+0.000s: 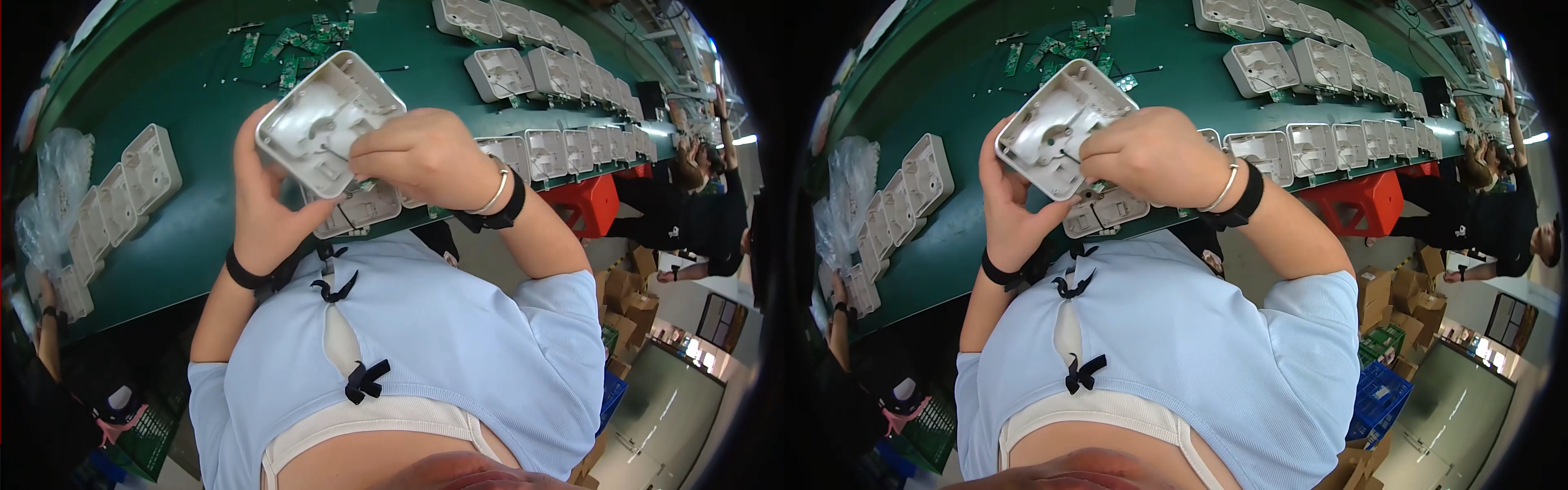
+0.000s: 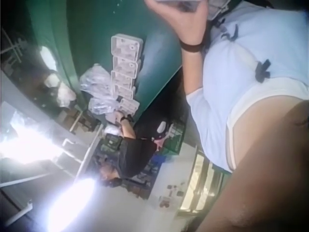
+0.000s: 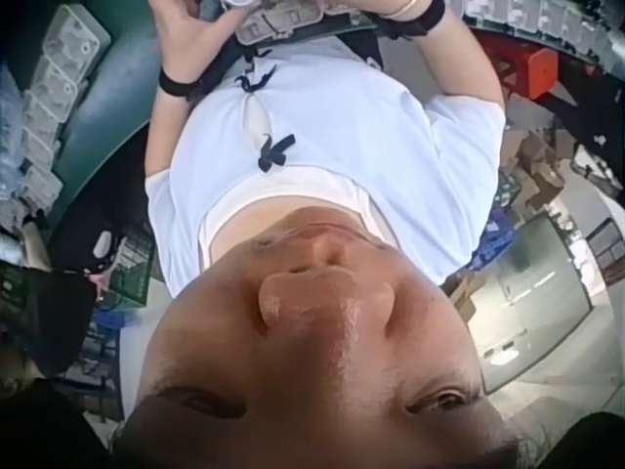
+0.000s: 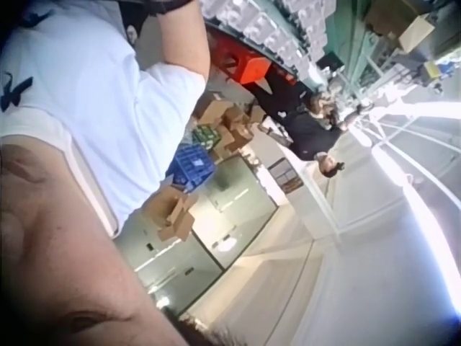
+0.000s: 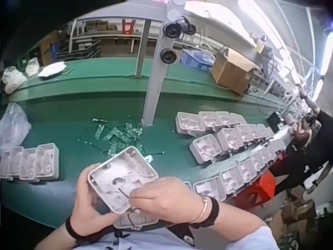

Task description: The person picks up a circuit board and a plastic housing, threads a wire through the housing, and presses the circuit board into place. They then set the assembled unit onto the table and repeat the process several times.

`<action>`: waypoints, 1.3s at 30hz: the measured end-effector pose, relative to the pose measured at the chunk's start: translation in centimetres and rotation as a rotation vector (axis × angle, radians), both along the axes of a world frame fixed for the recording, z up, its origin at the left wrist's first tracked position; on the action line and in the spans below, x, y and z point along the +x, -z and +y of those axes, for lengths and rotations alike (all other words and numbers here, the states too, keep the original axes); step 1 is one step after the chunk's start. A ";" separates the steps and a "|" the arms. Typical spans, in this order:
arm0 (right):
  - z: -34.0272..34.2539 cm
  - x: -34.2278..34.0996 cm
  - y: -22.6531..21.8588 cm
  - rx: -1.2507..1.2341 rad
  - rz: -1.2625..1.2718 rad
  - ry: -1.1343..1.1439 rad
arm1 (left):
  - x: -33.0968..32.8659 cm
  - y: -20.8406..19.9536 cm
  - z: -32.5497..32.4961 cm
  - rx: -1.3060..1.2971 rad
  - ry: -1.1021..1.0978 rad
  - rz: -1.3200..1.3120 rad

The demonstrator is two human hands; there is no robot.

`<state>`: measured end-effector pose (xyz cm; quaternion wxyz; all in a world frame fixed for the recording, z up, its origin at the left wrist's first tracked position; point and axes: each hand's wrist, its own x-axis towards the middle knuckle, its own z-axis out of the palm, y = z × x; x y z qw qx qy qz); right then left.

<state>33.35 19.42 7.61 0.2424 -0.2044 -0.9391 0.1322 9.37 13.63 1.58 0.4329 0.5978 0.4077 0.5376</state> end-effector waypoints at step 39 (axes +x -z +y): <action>-9.0 11.9 -5.1 -0.537 -0.177 0.768 | -0.3 4.2 10.9 0.054 0.165 1.183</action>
